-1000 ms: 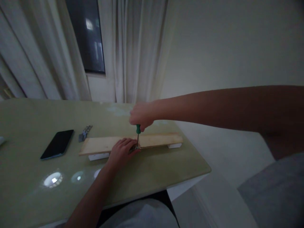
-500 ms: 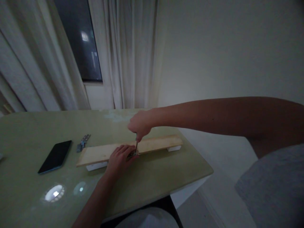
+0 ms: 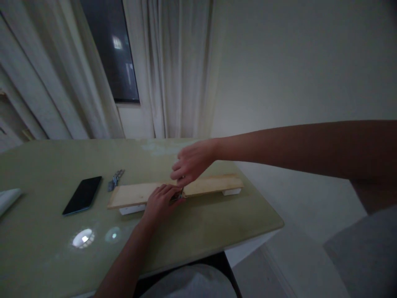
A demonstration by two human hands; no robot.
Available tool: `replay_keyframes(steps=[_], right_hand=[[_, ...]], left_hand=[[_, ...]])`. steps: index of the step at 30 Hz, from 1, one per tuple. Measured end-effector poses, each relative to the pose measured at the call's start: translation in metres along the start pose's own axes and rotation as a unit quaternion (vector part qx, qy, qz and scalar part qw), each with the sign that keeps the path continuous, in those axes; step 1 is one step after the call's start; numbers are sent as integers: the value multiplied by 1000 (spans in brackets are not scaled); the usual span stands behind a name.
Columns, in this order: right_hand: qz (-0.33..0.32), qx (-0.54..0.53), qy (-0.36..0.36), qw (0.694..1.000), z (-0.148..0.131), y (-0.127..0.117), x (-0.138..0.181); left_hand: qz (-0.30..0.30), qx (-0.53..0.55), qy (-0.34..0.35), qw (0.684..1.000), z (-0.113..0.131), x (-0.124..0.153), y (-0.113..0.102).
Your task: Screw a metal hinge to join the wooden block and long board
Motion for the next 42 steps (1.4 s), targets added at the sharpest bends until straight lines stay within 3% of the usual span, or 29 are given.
replay_keyframes(steps=[4,6,7,9,11,12,16,18,25,29,31,33,35,37,39,42], right_hand=[[33,-10,-41,999,2,-7,1],[-19,-74,44,996,4,-7,-7],[-71,-122,119,983,5,-6,-11],[-194,-220,272,917,6,-2,-16],[-262,-270,340,862,5,2,-17],[-262,-270,333,865,5,3,-15],[-153,-166,172,959,5,3,-5],[-128,-133,126,975,4,2,-2],[-209,-193,247,926,-2,3,-4],[-126,-122,121,977,-4,5,6],[-79,-110,82,987,-6,5,6],[-92,-140,147,975,-6,6,-1],[-151,-198,272,930,-5,7,-9],[-190,-239,344,888,-3,7,-14],[-171,-223,302,911,0,4,-14],[-82,-139,137,977,1,-2,-12]], left_hand=[[2,5,-8,1000,1,-1,0],[1,11,-9,1000,1,-1,0],[1,16,-8,1000,1,-1,1],[-1,28,-6,1000,1,-1,2],[-2,35,-8,999,0,-1,2],[-2,37,-10,999,0,-1,3],[-8,34,-13,999,1,-2,2],[-11,33,-12,999,2,-2,1],[-11,33,-14,999,3,-4,-1],[-14,31,-8,999,3,-3,-1],[-14,30,-6,999,2,-3,-1],[-12,26,-8,1000,2,-2,-1],[-9,25,-6,1000,1,-1,0],[-9,25,-3,1000,0,-1,0],[-15,23,-2,1000,0,-1,0],[-18,15,-7,1000,0,-1,-2]])
Point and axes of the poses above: each hand's wrist, its own x-axis away from the middle knuckle, its own y-axis out of the palm, z = x × y, the point moved 1 cm from there along -x, towards the middle knuckle, and after that the axes turned 6 degrees about x, right-handed, at the moved point
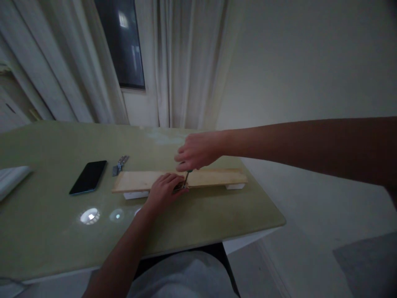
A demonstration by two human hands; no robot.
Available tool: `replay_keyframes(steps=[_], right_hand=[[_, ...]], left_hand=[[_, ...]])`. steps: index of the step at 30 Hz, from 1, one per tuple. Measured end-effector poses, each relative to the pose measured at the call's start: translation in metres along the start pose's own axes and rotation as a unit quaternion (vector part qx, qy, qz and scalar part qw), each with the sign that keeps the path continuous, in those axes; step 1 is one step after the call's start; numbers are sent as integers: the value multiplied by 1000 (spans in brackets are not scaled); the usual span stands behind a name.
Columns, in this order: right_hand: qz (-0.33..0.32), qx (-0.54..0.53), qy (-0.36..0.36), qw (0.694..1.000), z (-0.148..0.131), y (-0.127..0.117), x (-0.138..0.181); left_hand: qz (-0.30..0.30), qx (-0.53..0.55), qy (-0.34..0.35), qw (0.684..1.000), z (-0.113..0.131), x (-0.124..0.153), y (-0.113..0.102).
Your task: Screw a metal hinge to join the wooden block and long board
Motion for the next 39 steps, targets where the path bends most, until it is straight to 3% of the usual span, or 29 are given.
replay_keyframes(steps=[2,5,7,9,12,13,15,18,20,26,28,30,32,36,39], right_hand=[[-8,7,-13,1000,0,-1,0],[-119,-75,132,981,0,2,-4],[-148,-101,176,968,-1,5,-3],[-115,-65,137,982,-3,7,1],[-31,8,23,999,-4,5,10],[-17,12,7,1000,-4,4,12],[-49,-38,49,997,-2,2,10],[-194,-225,170,940,2,3,-1],[-243,-312,197,897,6,4,-9],[-248,-322,199,892,10,5,-17],[-212,-258,202,921,4,2,-13],[-128,-132,170,968,-7,-1,-6],[-48,-12,66,997,-20,-4,3],[68,88,-65,992,-33,-4,17],[34,33,-33,998,-28,-2,12]], left_hand=[[4,-1,0,1000,1,0,-1],[8,6,4,1000,1,0,0],[10,6,5,1000,0,1,1],[12,4,5,1000,-1,1,3],[11,3,9,1000,-1,1,4],[12,2,11,1000,-1,0,4],[15,1,12,1000,0,0,4],[20,2,14,1000,1,0,3],[22,3,13,1000,1,0,2],[9,7,9,1000,1,0,1],[11,2,8,1000,1,0,1],[18,-2,8,1000,2,0,2],[28,-13,8,999,3,0,2],[33,-26,14,999,5,-1,2],[26,-17,11,999,4,-2,2]])
Point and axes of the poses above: each hand's wrist, its own x-axis away from the middle knuckle, its own y-axis out of the palm, z = x × y, the point moved 1 cm from there along -x, towards the middle knuckle, and after that the axes turned 6 degrees about x, right-handed, at the moved point
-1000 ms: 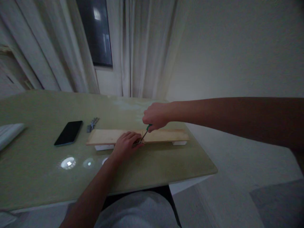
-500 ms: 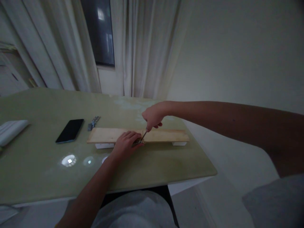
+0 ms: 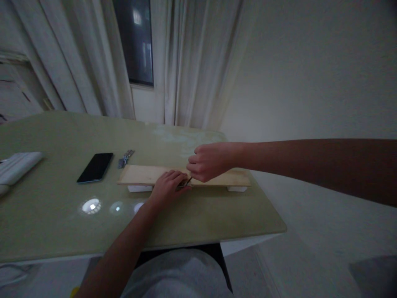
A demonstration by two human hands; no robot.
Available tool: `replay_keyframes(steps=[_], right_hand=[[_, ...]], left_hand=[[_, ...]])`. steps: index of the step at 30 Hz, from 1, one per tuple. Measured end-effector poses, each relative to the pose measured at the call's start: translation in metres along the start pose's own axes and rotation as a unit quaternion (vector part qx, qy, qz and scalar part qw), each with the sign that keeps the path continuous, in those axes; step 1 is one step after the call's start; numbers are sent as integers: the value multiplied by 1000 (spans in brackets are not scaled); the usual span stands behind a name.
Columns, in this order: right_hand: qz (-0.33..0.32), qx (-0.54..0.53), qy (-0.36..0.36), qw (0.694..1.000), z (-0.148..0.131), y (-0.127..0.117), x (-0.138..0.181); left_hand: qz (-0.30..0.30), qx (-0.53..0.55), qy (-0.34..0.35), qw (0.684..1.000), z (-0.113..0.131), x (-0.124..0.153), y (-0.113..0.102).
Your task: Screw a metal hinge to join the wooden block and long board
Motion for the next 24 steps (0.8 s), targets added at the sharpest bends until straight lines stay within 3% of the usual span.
replay_keyframes(steps=[2,4,6,10,13,15,18,20,21,23,24], right_hand=[[-96,-129,120,980,10,4,-8],[-193,-271,235,913,20,11,-15],[-237,-338,261,873,30,18,-20],[-251,-359,246,865,40,27,-22],[-246,-338,250,873,35,23,-19],[-199,-257,221,920,28,15,-15],[-67,-54,55,995,18,2,-10],[-4,28,-46,999,16,-2,-9],[8,39,-64,997,17,-3,-10],[-21,0,-27,999,23,0,-16],[-69,-56,24,996,27,3,-20]], left_hand=[[-3,7,2,1000,-1,0,1],[-5,11,6,1000,-2,1,2],[-3,12,5,1000,-2,2,2],[-8,15,-1,1000,-2,2,2],[-9,15,-2,1000,-2,1,2],[-8,14,-2,1000,-2,1,3],[-6,5,-3,1000,-1,1,3],[-2,2,-4,1000,-1,1,2],[-1,3,-5,1000,-1,1,2],[-1,8,-5,1000,-1,1,2],[-3,12,-5,1000,-1,1,2]])
Point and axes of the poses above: each hand's wrist, its own x-axis away from the middle knuckle, its own y-axis out of the palm, z = x × y, the point moved 1 cm from there along -x, towards the middle knuckle, and after that the axes turned 6 degrees about x, right-handed, at the moved point
